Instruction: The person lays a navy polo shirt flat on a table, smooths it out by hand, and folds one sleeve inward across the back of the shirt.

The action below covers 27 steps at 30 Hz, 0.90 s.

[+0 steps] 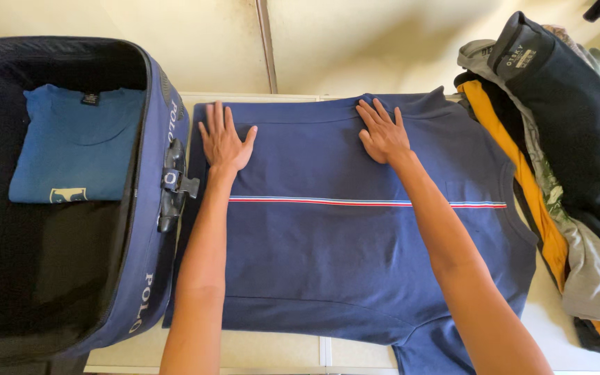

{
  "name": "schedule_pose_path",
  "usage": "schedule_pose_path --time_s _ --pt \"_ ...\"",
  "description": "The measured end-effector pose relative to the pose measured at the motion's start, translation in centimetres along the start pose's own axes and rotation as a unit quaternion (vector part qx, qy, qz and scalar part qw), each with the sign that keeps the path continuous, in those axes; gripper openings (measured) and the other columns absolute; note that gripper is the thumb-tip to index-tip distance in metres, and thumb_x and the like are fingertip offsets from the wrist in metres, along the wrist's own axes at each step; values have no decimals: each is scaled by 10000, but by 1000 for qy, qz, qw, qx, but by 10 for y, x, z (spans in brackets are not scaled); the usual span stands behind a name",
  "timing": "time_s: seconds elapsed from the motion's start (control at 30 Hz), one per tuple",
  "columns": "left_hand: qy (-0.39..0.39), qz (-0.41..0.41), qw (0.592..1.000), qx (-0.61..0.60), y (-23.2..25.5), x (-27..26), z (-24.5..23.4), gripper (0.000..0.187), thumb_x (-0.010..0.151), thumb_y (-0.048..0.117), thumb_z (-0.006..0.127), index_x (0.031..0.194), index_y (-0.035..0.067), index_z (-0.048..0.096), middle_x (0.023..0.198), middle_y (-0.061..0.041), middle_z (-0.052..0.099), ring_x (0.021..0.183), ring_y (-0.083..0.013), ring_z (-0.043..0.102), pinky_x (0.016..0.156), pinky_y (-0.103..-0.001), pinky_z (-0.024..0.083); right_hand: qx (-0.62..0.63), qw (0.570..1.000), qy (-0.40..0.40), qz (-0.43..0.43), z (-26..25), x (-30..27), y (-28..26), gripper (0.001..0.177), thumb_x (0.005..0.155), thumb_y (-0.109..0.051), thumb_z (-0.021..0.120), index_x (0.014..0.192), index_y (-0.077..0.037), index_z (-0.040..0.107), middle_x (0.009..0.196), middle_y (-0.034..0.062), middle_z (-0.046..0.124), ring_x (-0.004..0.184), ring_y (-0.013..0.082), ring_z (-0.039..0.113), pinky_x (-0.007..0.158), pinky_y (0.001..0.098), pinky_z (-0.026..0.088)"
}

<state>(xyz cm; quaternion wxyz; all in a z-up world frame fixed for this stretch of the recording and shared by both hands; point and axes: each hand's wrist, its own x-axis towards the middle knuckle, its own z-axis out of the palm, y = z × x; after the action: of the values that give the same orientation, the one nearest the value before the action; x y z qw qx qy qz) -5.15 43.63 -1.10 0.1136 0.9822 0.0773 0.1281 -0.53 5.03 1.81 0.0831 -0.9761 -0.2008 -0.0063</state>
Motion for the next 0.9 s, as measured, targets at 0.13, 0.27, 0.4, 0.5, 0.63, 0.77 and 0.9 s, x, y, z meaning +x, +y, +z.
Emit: schedule_pose_path --time_s 0.13,0.27,0.4,0.5,0.63,0.77,0.9 --pt "-20 -30 999 13 6 0 -7 945 964 696 437 1583 -9 324 1706 -181 128 1557 -418 90 1237 -602 75 -13 1000 -8 17 -3 2 -5 686 950 -324 382 1608 -147 301 1705 -23 218 1576 224 136 1244 601 76" --pt "-23 -20 999 41 5 1 -6 959 974 709 419 1585 -23 311 1699 -204 122 1553 -427 91 1229 -603 80 -54 997 51 13 1 2 -34 722 932 -332 466 1584 -55 328 1700 83 235 1575 269 156 1217 606 109" --pt "-33 -32 998 42 7 1 -7 957 964 711 409 1593 -4 310 1704 -187 125 1560 -407 101 1233 -596 88 80 991 58 -90 17 -7 -88 720 1021 -490 461 1587 -59 345 1695 109 251 1578 288 173 1252 567 131" --pt "-33 -32 998 40 7 0 -6 958 963 711 410 1596 0 308 1706 -182 128 1562 -401 104 1238 -590 88 73 987 33 -139 21 -17 -112 752 1040 -544 426 1591 -44 321 1706 100 241 1586 280 164 1260 538 122" --pt "-29 -27 998 40 5 0 -5 956 963 707 410 1595 -2 302 1700 -188 126 1556 -406 104 1232 -589 89 45 995 18 -83 10 -30 -84 798 1009 -585 418 1603 -66 300 1693 85 236 1573 260 158 1259 506 117" --pt "-31 -24 999 35 5 0 -4 952 976 709 404 1599 -5 304 1706 -190 133 1569 -403 108 1240 -590 91 14 999 19 -22 -2 -53 -10 819 1010 -611 403 1605 -60 286 1696 103 224 1572 271 148 1252 497 115" --pt "-29 -28 998 39 6 0 -5 959 970 711 401 1601 -4 304 1711 -185 137 1563 -400 116 1239 -586 95 18 999 30 31 -16 -87 66 822 1008 -601 411 1604 -47 293 1703 104 225 1575 276 159 1255 499 131"
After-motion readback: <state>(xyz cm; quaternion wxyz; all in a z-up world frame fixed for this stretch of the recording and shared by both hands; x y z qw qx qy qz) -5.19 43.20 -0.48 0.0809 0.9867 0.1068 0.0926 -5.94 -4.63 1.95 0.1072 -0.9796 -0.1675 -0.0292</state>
